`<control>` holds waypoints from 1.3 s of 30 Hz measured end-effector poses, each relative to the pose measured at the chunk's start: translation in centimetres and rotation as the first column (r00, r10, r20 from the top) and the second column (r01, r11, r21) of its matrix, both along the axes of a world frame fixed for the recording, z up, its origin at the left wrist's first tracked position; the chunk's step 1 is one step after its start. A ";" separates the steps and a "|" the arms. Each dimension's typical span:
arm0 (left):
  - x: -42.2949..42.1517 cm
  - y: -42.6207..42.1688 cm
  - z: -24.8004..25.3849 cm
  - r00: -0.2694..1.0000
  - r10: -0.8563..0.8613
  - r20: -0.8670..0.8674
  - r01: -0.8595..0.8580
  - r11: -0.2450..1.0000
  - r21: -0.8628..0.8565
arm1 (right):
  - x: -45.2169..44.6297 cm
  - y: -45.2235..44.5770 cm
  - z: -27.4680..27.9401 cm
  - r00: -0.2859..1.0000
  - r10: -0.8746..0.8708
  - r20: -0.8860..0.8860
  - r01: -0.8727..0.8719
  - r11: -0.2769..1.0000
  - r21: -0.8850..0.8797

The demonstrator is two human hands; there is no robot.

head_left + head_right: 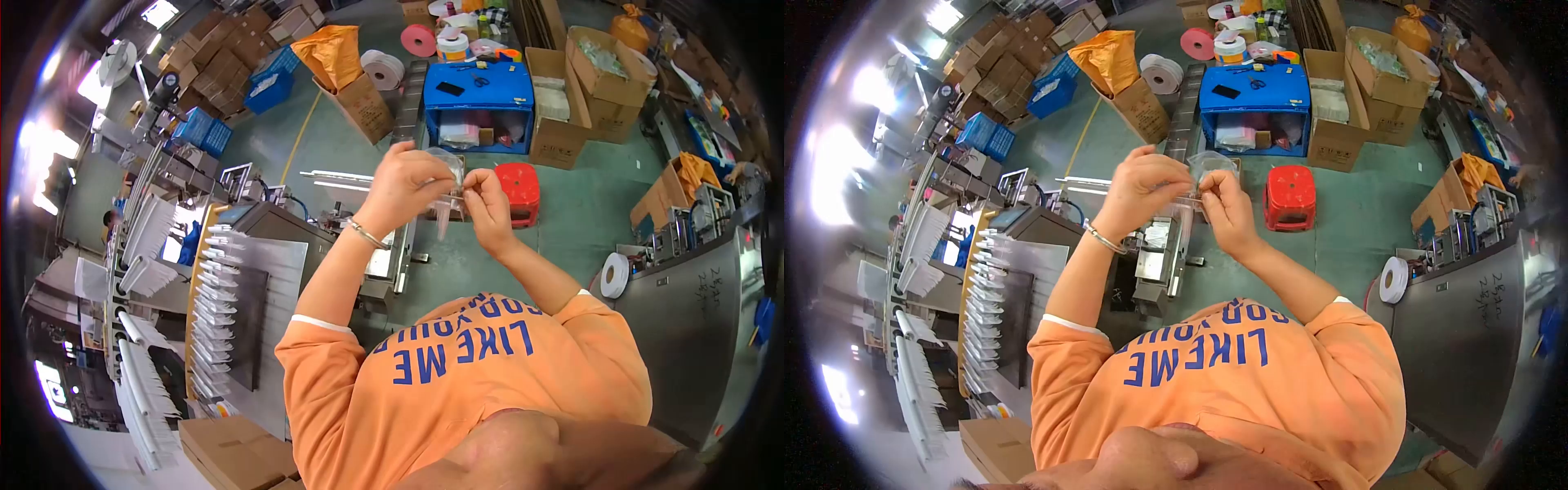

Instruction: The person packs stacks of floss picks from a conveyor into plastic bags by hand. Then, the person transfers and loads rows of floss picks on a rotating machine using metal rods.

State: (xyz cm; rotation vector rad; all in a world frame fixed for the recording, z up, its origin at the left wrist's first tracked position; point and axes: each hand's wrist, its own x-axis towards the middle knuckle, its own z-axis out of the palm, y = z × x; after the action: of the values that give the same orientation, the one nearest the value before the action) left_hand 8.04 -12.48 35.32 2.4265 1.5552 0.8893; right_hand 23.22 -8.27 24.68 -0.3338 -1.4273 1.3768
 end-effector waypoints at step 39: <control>-5.1 -4.9 -7.1 0.842 0.469 0.267 -0.535 0.788 0.305 | -5.0 -1.4 1.4 0.992 -0.105 -0.073 0.102 0.993 -0.053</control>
State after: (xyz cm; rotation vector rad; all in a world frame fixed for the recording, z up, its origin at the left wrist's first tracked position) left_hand 2.94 -17.34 28.24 2.0647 2.1792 1.5754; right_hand 18.26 -9.65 26.13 -0.3783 -1.2980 1.3281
